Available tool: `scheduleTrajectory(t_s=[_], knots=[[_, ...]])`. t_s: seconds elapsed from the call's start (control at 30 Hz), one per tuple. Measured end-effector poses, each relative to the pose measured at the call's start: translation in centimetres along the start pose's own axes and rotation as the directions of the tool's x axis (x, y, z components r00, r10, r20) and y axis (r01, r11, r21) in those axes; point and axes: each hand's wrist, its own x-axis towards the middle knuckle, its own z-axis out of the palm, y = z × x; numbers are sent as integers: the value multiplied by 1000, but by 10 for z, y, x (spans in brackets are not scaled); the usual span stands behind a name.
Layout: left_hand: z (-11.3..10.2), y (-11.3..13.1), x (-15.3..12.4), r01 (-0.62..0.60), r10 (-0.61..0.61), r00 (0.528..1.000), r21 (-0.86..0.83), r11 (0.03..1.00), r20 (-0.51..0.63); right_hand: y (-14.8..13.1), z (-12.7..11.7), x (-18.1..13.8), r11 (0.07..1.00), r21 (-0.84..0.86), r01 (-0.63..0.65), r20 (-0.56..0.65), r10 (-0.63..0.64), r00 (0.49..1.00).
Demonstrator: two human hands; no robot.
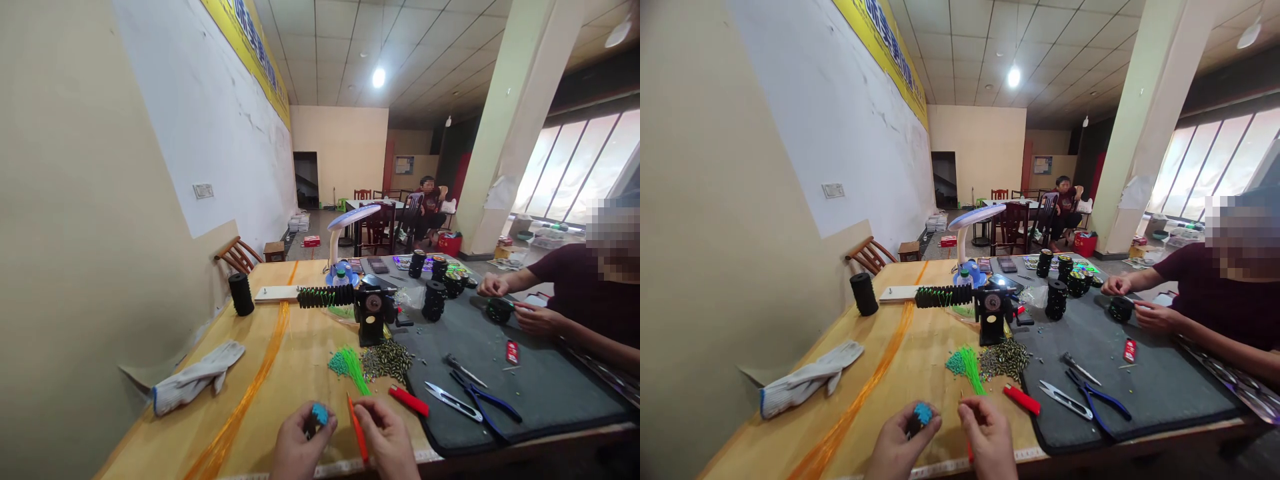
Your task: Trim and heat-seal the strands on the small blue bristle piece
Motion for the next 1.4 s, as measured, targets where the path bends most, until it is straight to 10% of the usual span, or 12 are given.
scheduleTrajectory(t_s=[0.97,1.2,1.4], knots=[[-1,-24,-6,124,-167,978,-292,948,-126,-4,58,2,781,536,-319,147,286,947],[-11,-32,-6,435,-357,900,-485,758,249,-15,49,7,781,458,-426,306,311,900],[-11,-28,-9,443,-359,897,-512,736,259,-24,57,4,816,379,-436,378,293,878]])
